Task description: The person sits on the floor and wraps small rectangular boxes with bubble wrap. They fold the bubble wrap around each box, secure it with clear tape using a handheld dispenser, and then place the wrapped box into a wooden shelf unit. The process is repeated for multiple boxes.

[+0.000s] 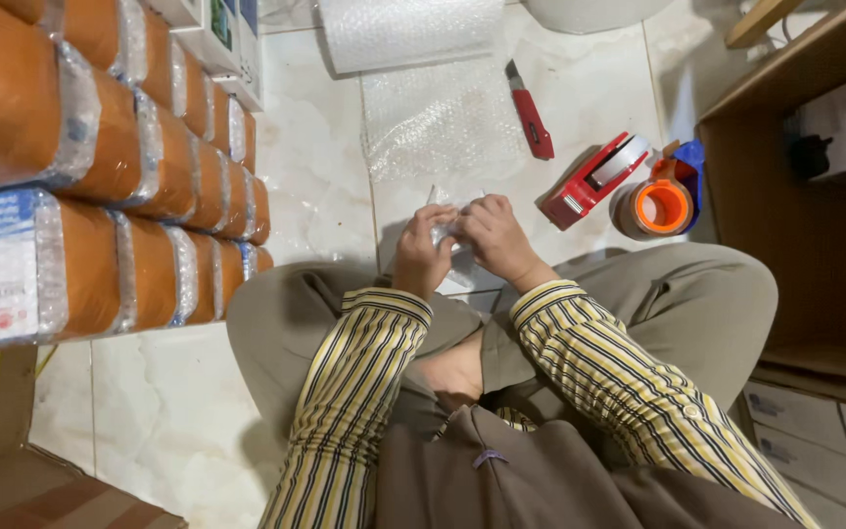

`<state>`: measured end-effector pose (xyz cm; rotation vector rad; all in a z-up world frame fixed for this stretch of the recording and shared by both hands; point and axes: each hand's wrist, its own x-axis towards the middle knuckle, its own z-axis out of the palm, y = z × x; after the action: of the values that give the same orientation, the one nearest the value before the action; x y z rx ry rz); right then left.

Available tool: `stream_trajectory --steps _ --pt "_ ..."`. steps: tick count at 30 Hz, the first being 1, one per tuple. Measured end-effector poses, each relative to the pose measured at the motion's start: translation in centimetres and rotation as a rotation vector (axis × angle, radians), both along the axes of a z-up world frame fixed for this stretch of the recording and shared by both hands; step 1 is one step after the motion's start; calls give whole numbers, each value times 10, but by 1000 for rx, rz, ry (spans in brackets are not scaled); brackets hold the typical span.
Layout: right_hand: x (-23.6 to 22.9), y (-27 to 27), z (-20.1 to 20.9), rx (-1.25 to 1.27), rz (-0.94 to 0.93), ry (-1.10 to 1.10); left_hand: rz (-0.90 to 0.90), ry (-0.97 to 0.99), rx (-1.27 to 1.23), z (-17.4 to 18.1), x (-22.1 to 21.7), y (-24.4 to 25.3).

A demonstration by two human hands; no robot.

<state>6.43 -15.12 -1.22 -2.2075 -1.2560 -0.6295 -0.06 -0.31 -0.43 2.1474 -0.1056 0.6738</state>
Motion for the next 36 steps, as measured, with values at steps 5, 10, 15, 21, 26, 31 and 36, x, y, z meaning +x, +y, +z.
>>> stream_trajectory --steps 5,10,15,21,26,31,36 --pt "-8 -2 11 96 -11 162 17 -242 423 24 -5 -8" --pt "2 -37 4 635 -443 439 4 -209 425 -10 -2 -6" --pt "37 -89 -106 1014 -1438 605 1 -268 417 -6 0 -8" --pt "45 -83 -79 1234 -1357 900 -7 -297 373 1 -2 -9" --pt "60 -80 -78 1562 -1296 1011 30 -261 406 -18 -5 -7" --pt "38 -55 -98 1639 -1286 978 0 -213 327 0 -11 -12" --pt "45 -55 -106 1972 -1091 1143 5 -267 363 0 -9 -12"
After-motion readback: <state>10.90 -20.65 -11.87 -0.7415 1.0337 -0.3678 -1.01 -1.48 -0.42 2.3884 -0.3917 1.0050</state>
